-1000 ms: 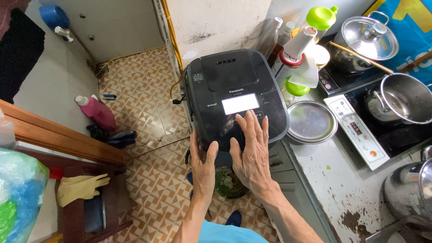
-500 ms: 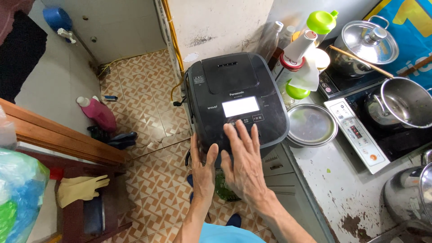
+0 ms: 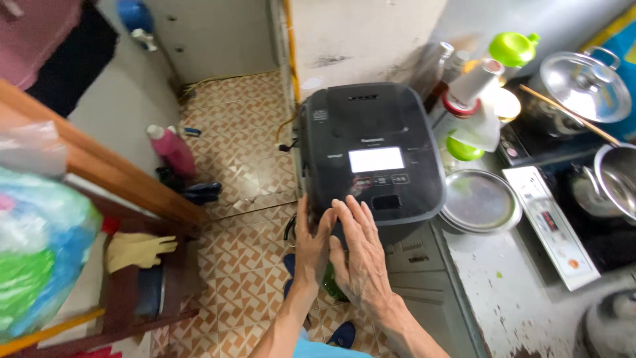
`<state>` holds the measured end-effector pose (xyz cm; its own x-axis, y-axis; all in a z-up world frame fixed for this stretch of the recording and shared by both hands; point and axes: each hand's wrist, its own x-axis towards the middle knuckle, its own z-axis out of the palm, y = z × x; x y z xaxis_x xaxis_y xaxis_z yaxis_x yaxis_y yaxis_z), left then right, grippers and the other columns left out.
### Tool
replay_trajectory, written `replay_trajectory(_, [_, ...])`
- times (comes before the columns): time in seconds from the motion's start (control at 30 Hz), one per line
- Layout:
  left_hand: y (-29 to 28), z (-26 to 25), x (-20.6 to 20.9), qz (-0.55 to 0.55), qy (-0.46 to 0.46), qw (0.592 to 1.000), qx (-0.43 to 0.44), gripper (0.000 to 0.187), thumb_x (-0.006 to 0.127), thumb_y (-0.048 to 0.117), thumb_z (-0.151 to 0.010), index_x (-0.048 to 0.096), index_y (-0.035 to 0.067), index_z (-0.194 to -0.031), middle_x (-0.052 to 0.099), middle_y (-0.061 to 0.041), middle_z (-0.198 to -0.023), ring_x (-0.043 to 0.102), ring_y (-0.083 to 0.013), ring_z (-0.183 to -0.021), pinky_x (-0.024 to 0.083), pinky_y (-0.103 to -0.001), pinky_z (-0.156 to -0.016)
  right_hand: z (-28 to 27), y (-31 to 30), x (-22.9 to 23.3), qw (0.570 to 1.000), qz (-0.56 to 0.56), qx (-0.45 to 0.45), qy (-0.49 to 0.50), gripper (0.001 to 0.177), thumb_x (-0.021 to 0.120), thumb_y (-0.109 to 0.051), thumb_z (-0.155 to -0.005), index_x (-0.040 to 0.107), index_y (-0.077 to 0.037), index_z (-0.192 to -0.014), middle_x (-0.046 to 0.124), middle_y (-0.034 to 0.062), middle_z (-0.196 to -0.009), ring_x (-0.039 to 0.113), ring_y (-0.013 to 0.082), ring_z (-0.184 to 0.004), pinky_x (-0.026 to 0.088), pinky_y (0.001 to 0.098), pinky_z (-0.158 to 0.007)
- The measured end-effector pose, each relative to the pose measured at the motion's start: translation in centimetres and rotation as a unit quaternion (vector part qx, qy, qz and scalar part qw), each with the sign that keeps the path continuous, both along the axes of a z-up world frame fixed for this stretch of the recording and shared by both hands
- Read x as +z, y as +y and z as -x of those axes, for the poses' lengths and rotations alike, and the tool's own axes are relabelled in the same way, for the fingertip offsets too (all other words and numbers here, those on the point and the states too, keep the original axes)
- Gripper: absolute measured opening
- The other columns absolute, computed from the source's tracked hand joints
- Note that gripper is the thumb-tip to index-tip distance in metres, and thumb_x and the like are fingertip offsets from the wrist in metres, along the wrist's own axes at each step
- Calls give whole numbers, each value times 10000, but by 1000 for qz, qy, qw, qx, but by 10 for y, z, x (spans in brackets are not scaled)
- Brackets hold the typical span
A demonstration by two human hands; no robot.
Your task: Moving a rice cooker to a dining table and scooping rice into a bowl.
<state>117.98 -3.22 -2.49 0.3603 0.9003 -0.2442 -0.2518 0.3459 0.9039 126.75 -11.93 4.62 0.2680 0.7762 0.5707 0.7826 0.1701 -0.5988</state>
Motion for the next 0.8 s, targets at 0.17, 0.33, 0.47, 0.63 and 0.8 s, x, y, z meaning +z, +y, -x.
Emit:
replay_trajectory(0.17, [5,12,-10,-27,65,997,-16,939,640,525,-1085,374,63,-1857,534,-188,-1850,561,-301,-1652,462,-419,-1312,6,2,-13,1000,-3,-18,9,653,719,7,-1083,569,49,-1717,650,189,-1778,523,351,-1749,344,591,-1518])
replay_trajectory(0.33, [37,31,-26,72,5,997,-1,722,459,486,-1177,586,151,-1804,694,-24,-1757,662,-180,-1526,501,-381,-1266,25,6,5,996,33,-46,66,708,749,18,-1013,579,57,-1699,575,296,-1811,517,434,-1741,390,547,-1454])
replay_trajectory(0.47, [104,41,-133,155,22,985,75,585,598,433,-1184,785,-1,-1529,836,-166,-1438,761,-255,-1232,587,-385,-1093,53,36,-5,999,37,3,-1,689,798,-40,-1023,601,62,-1675,637,244,-1770,537,434,-1722,441,556,-1438])
replay_trajectory(0.63, [197,37,-199,229,41,972,24,766,637,498,-1119,649,-46,-1658,752,-279,-1653,775,-380,-1453,601,-444,-1229,68,101,-27,996,82,-1,34,710,813,-41,-1033,590,0,-1706,576,188,-1833,502,437,-1755,520,505,-1361])
replay_trajectory(0.8, [279,10,-295,274,0,961,20,540,673,361,-1166,697,1,-1568,763,-212,-1544,771,-316,-1275,643,-403,-993,68,155,-44,972,174,-60,145,691,710,-121,-1138,476,26,-1771,549,252,-1846,570,393,-1691,521,476,-1317])
